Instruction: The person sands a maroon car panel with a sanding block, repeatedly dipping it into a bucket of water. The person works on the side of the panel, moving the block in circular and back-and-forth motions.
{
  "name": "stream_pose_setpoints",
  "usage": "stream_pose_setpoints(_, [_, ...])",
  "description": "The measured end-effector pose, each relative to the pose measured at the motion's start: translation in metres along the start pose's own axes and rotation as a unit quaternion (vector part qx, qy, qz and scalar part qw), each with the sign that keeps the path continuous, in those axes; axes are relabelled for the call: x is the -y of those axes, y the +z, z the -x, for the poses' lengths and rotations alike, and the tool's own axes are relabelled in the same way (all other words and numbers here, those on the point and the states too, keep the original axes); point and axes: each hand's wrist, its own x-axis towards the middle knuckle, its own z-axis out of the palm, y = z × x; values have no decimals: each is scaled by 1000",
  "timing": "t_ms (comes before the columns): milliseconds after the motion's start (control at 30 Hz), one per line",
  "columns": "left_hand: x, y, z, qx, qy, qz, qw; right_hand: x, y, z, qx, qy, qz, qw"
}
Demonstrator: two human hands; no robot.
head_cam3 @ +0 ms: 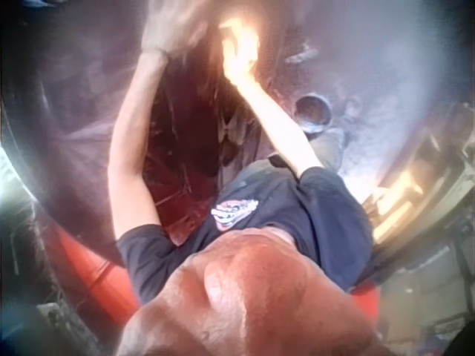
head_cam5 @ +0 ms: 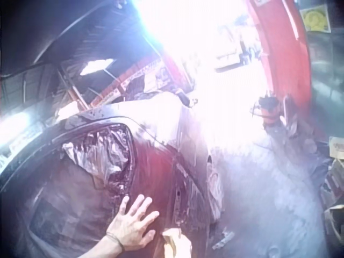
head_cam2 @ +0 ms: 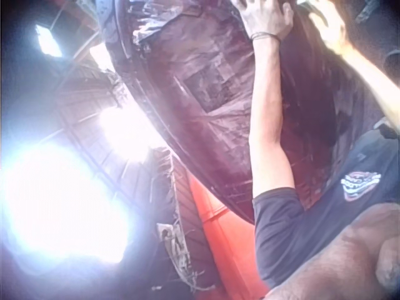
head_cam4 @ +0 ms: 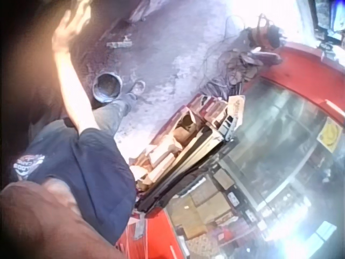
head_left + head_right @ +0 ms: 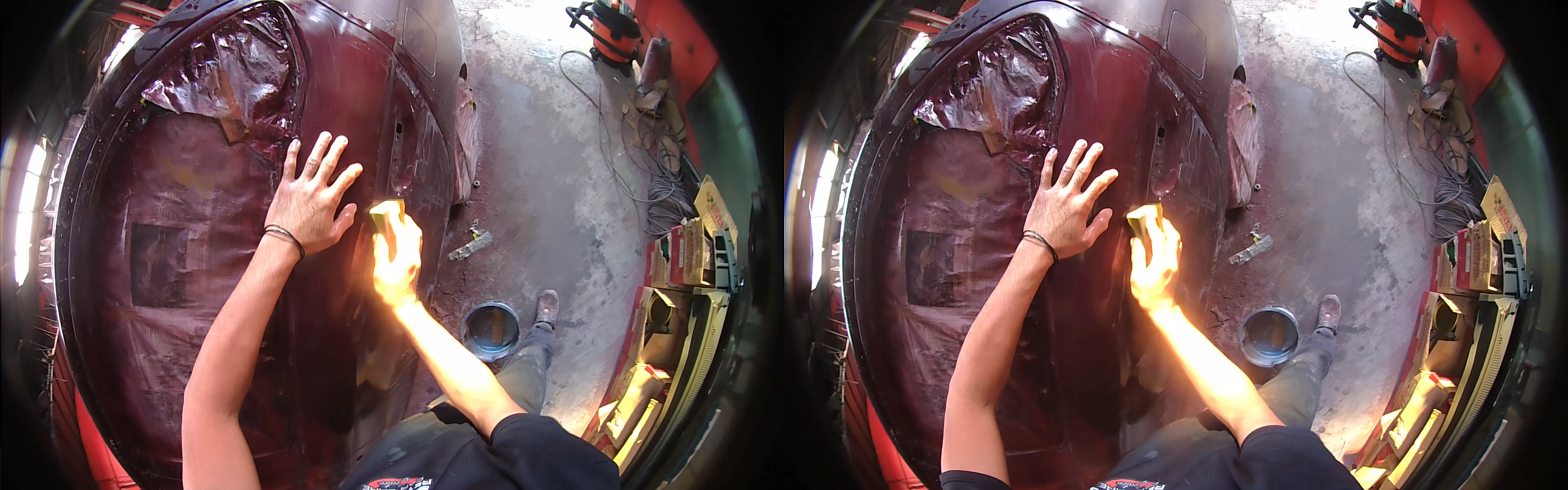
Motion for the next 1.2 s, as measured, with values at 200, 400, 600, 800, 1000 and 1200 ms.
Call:
stream_pose_setpoints(200, [-7, -8, -10, 14, 0, 23, 1000, -34, 44, -187, 7, 129, 70, 989])
stream_pose_setpoints(400, [-5, -9, -7, 40, -17, 43, 998, -50, 66, -212, 3, 139, 82, 987])
stream_pose_setpoints(600, [-6, -14, -7, 52, -31, 60, 996, -38, 53, -156, 28, 141, 77, 987])
stream_pose_setpoints(800, [-9, -17, -15, 58, -34, 73, 995, -87, 94, -318, 92, 2, 260, 961])
stream_pose_setpoints(1000, [-7, -20, -11, 73, -56, 77, 993, -50, 83, -244, 48, 223, 60, 972])
stream_pose_setpoints(1200, [-10, -23, -15, 79, -52, 69, 993, -49, 95, -326, 63, 273, 56, 958])
